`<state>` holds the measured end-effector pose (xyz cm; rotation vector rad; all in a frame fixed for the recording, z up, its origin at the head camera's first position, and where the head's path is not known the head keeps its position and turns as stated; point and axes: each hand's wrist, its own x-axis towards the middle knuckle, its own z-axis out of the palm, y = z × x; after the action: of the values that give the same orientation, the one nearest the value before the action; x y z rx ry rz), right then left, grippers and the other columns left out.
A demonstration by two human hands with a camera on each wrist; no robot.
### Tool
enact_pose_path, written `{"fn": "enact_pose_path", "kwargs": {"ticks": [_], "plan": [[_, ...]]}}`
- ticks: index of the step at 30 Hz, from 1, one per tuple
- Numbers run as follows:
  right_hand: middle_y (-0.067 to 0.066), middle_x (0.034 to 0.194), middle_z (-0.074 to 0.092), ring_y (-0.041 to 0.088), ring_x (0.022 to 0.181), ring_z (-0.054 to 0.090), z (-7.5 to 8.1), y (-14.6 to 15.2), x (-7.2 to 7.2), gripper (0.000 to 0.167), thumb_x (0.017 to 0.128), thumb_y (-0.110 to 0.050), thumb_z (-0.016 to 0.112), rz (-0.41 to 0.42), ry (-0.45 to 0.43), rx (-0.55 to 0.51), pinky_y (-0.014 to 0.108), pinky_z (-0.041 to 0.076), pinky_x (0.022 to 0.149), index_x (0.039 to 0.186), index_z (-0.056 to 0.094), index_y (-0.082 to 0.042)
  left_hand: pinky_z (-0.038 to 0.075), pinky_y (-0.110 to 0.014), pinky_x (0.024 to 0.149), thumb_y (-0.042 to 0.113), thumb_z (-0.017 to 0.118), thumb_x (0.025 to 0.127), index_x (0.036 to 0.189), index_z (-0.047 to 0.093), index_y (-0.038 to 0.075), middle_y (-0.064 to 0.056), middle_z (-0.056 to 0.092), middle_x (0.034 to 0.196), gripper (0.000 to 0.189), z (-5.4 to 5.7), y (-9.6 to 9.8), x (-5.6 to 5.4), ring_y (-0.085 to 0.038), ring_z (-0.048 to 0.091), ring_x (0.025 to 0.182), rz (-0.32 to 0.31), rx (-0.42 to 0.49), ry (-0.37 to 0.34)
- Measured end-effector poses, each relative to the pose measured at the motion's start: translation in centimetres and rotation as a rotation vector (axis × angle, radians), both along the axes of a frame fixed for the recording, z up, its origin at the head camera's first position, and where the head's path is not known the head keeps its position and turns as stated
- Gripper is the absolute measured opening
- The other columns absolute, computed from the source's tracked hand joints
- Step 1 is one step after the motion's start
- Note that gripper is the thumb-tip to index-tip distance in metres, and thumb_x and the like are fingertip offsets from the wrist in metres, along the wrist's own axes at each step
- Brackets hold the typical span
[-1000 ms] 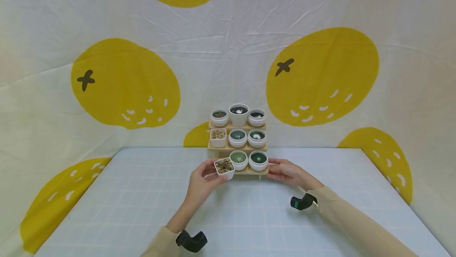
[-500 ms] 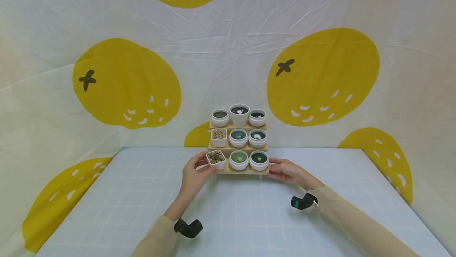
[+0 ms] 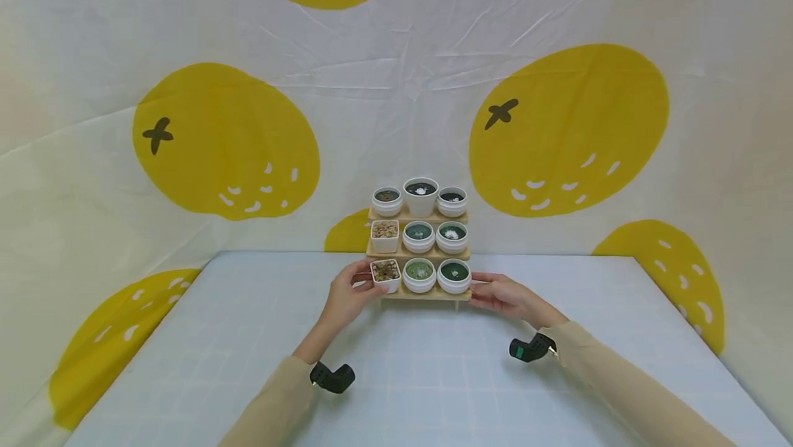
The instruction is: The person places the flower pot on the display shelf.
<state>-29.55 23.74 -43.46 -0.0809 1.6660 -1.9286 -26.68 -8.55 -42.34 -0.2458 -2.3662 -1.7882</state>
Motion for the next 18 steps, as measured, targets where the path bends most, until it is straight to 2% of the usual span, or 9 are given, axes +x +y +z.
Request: {"fn": "enact_pose_path", "kwargs": {"ticks": [7,12,18], "plan": [[-0.001,0.096,0.067,0.009,0.089,0.066,-0.10,-0.08,0.09,0.063,0.098,-0.002,0.044,0.003,-0.020,-0.003,0.026,0.056,0.085,0.150,0.010,0.008,0.056,-0.035,0.090,0.003,0.078,0.077,0.129,0.057,0.001,-0.019,0.062,0.119,0.056,-0.25,-0.15,-0.09,-0.031,0.061,0.106,-0.008,-0.018,-0.018],[-0.001,0.096,0.067,0.009,0.089,0.066,-0.06,-0.04,0.23,0.064,0.098,-0.003,0.045,0.007,-0.021,0.003,0.026,0.057,0.085,0.150,0.009,0.008,0.054,-0.035,0.092,0.001,0.075,0.079,0.132,0.054,-0.001,-0.020,0.060,0.126,0.057,-0.30,-0.10,-0.14,-0.034,0.061,0.111,-0.009,0.001,-0.019],[-0.002,0.096,0.066,0.008,0.089,0.065,0.11,0.25,0.31,0.064,0.098,-0.001,0.043,0.021,0.008,0.003,0.024,0.057,0.084,0.149,0.006,0.010,0.056,-0.031,0.089,-0.001,0.074,0.079,0.132,0.054,-0.004,-0.022,0.059,0.130,0.056,-0.44,0.27,-0.05,-0.035,0.061,0.112,-0.007,0.018,0.018]]}}
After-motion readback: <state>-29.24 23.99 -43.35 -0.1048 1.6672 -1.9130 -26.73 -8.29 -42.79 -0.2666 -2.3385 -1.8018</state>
